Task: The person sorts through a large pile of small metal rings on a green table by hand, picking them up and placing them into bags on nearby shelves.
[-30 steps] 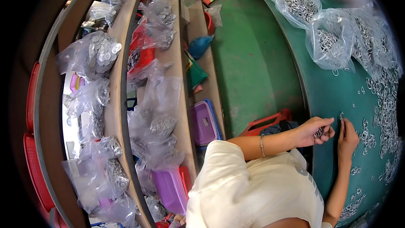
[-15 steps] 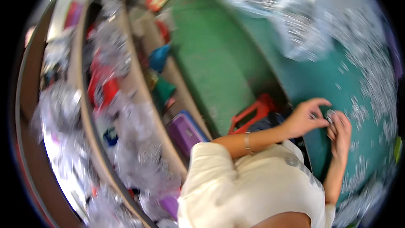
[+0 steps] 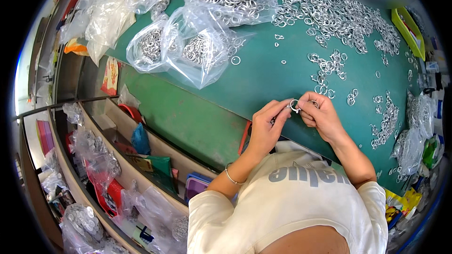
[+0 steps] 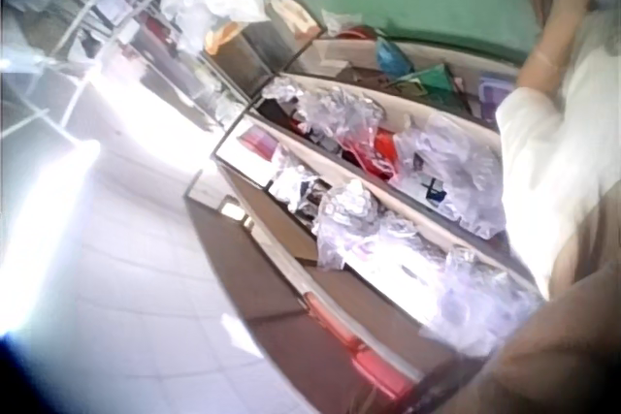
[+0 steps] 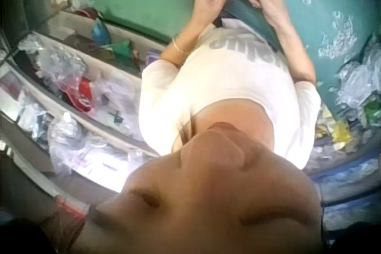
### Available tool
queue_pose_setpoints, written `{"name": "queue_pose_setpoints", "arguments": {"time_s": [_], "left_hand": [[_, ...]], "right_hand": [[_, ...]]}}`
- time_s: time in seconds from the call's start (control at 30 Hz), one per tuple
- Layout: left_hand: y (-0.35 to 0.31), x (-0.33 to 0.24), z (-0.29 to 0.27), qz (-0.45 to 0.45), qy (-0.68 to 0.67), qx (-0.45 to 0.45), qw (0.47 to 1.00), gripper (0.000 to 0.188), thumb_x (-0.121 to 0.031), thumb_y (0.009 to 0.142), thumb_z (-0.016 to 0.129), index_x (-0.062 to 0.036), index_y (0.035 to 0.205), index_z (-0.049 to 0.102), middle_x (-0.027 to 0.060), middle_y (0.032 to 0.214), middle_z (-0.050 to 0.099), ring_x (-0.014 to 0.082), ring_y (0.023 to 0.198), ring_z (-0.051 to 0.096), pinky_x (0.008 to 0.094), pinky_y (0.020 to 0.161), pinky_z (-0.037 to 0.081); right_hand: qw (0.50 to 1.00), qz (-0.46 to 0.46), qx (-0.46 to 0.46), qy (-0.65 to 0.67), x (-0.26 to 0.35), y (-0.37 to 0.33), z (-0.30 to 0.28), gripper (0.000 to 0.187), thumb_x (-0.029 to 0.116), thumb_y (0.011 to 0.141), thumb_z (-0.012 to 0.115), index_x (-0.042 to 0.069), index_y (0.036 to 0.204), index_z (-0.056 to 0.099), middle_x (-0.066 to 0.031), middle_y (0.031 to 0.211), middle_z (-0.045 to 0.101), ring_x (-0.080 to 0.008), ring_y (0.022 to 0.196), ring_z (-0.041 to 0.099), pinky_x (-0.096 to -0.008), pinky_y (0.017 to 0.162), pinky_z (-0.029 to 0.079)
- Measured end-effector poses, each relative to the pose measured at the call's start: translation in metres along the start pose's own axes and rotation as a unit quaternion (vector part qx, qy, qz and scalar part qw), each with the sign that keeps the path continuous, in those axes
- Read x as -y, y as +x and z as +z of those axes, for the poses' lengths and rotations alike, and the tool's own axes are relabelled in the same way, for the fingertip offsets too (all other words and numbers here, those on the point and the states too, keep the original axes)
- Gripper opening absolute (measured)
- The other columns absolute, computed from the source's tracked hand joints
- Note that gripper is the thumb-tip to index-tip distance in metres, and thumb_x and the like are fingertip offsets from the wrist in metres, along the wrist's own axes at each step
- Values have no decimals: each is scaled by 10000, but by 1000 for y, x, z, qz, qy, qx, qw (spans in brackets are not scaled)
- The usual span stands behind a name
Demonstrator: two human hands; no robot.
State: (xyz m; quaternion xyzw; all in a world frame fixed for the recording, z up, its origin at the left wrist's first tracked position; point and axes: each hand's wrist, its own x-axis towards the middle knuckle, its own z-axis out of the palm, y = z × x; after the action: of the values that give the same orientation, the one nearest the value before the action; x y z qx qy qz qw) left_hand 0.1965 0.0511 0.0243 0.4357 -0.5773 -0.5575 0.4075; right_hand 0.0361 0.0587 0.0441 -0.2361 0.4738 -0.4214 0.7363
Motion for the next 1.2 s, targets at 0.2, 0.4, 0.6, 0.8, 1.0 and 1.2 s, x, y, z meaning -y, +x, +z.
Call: {"name": "queue_pose_setpoints", "arguments": {"time_s": [0.2,0.4,0.6,0.8,1.0,1.2], "left_hand": [[7,-7,10,23,39,48,998,113,8,796,568,37,893,621,73,713,584,107,594,505,217,525,383],[12,-7,17,-36,-24,56,998,106,-27,797,596,38,880,611,41,732,594,71,633,508,210,557,407],[17,0,19,-183,-249,118,944,142,-137,836,574,-9,893,597,24,712,570,53,595,500,191,511,406],[20,0,22,-210,-248,86,942,141,-129,790,526,-3,758,581,26,597,543,64,478,474,198,420,368],[22,-1,24,-161,-138,97,973,159,-84,727,509,32,676,606,66,534,558,128,467,521,253,443,414],[24,-12,24,-236,-158,73,956,147,-92,756,509,18,738,606,65,582,576,98,457,489,232,406,375]], "right_hand": [[985,-117,-63,-109,-2,-2,-4,105,77,856,539,34,764,512,60,584,424,4,512,343,-180,438,247],[963,-145,-81,-212,7,3,-9,46,63,836,556,29,825,526,57,637,452,-11,597,399,-181,516,309],[939,-171,-42,-295,4,0,-28,122,69,864,485,-8,913,567,-36,805,554,-88,660,459,-216,631,391],[856,-271,10,-439,-4,5,-44,151,57,859,495,-25,971,553,-74,780,550,-130,628,462,-252,565,377],[781,-358,82,-506,3,12,-47,124,18,860,470,-47,931,549,-137,797,569,-205,635,519,-300,569,405],[813,-300,37,-499,13,10,-48,95,27,870,460,-35,818,511,-73,678,503,-130,562,426,-273,494,327]]}}
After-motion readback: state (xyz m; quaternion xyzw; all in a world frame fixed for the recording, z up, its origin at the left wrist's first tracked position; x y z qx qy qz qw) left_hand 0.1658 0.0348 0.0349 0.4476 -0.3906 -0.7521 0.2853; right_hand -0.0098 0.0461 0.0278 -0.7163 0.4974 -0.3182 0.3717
